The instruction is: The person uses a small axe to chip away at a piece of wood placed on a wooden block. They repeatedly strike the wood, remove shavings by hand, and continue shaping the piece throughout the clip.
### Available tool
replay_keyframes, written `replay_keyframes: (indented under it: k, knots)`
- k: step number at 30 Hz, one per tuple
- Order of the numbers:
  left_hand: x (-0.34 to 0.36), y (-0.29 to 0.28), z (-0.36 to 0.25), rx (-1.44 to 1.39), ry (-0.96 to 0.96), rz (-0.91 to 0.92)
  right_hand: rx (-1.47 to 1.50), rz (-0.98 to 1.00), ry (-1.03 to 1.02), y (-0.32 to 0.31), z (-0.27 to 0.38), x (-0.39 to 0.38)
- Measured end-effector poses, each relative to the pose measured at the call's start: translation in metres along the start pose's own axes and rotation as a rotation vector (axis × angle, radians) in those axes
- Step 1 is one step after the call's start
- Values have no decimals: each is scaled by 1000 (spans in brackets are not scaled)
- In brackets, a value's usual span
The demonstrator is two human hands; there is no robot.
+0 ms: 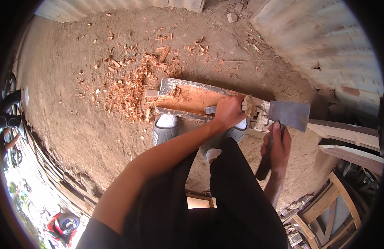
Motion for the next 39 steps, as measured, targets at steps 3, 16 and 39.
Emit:
replay_keyframes:
  k: [3, 16, 39]
  knots:
    - [-1, 6, -4, 39, 25, 47, -47, 41, 28, 15, -8, 4]
    - [-5, 13, 0, 106, 32, 60, -40, 108, 73, -4, -12, 6]
    - [-5, 38, -3, 197, 78, 111, 34, -105, 60, -3, -53, 3]
Point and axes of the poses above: each hand's wrist, its own x-axis towards the middle knuckle, its own y-axis out of the palm, z = x × y, the point moved 10 cm from there along x, towards the middle knuckle, and after that the axes turned 13 degrees about z, right-handed, at the moved point
